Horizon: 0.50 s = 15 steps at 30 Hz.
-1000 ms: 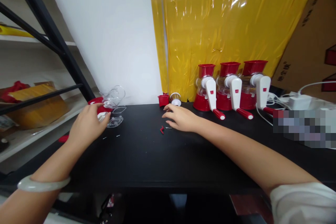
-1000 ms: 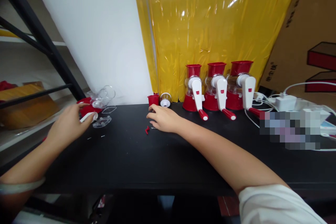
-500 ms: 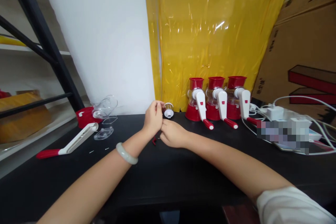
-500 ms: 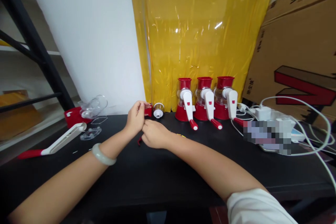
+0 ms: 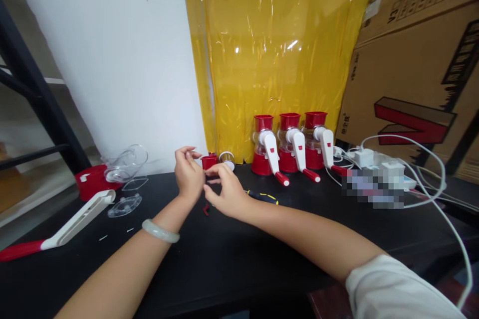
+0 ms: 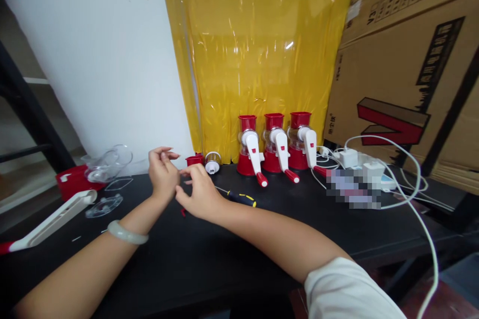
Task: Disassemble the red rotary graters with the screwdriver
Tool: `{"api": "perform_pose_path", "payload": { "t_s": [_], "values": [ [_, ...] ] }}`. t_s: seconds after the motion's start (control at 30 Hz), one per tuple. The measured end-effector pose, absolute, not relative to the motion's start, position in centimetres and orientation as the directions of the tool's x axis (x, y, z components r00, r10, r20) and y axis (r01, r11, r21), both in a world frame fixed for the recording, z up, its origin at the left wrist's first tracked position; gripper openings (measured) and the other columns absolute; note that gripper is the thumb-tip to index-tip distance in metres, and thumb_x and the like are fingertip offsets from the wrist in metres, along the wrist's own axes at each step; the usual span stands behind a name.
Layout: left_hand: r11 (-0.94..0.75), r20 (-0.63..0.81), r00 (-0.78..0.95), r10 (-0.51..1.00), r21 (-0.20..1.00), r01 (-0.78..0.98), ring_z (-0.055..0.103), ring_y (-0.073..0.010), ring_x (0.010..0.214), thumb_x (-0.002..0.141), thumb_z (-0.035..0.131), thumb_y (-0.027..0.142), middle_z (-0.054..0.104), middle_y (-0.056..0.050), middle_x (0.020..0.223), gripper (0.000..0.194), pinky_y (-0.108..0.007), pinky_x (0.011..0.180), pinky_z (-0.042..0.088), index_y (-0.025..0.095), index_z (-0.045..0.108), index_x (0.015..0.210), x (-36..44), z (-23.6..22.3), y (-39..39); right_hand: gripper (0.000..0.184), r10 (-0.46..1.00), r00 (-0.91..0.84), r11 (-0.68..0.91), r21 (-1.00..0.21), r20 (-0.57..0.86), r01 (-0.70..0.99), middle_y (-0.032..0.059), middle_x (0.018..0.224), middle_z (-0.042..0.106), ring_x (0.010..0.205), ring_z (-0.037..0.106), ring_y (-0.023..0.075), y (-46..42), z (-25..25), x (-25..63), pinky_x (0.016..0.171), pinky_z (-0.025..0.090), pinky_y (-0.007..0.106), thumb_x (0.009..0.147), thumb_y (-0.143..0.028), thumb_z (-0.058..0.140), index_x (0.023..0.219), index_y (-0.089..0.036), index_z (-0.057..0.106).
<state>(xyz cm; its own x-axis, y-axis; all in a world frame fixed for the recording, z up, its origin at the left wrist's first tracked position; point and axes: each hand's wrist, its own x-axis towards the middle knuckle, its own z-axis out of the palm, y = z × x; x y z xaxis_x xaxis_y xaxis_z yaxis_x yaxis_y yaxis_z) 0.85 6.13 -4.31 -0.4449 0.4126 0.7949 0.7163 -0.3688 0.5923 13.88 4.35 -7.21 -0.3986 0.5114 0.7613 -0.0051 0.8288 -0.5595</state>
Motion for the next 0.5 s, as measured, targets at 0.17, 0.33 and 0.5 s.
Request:
{"api": "perform_pose_path", "payload": {
  "t_s": [0.17, 0.33, 0.5],
  "values": [
    [-0.374, 0.761, -0.525, 0.381, 0.646, 0.665, 0.064, -0.0135, 0.073, 0.095, 0.032, 0.020, 0.063, -0.002, 0.078, 0.019, -0.027, 0.069, 0.048, 0.019, 0.049, 0.103, 0.3, -5.0, 7.1, 0.057, 0.702, -0.431, 0.481, -0.824, 0.567, -0.301, 0.0105, 0.130, 0.041, 0.121, 0.053, 0.0208, 2.9, -8.7, 12.0, 0.094, 0.055, 0.035, 0.074, -0.021, 0.064, 0.129, -0.020, 0.048],
    [-0.314, 0.667, -0.630, 0.399, 0.744, 0.589, 0.063, -0.0127, 0.070, 0.094, 0.032, 0.016, 0.061, -0.002, 0.076, 0.020, -0.021, 0.054, 0.046, 0.018, 0.050, 0.103, -1.1, -5.5, 8.0, 0.058, 0.694, -0.487, 0.477, -0.845, 0.531, -0.242, 0.0089, 0.125, 0.042, 0.117, 0.057, 0.0206, 0.8, -9.4, 11.7, 0.099, 0.053, 0.037, 0.075, -0.019, 0.062, 0.132, -0.020, 0.050],
    [-0.305, 0.636, -0.655, 0.407, 0.771, 0.559, 0.061, -0.0119, 0.065, 0.094, 0.032, 0.017, 0.060, -0.002, 0.076, 0.021, -0.017, 0.045, 0.045, 0.017, 0.050, 0.105, -1.4, -5.6, 8.3, 0.063, 0.657, -0.462, 0.660, -0.751, 0.595, -0.028, 0.0146, 0.136, 0.042, 0.126, 0.050, 0.0248, 0.9, -9.0, 12.2, 0.107, 0.045, 0.043, 0.078, -0.022, 0.061, 0.139, -0.016, 0.045]
  ]
}}
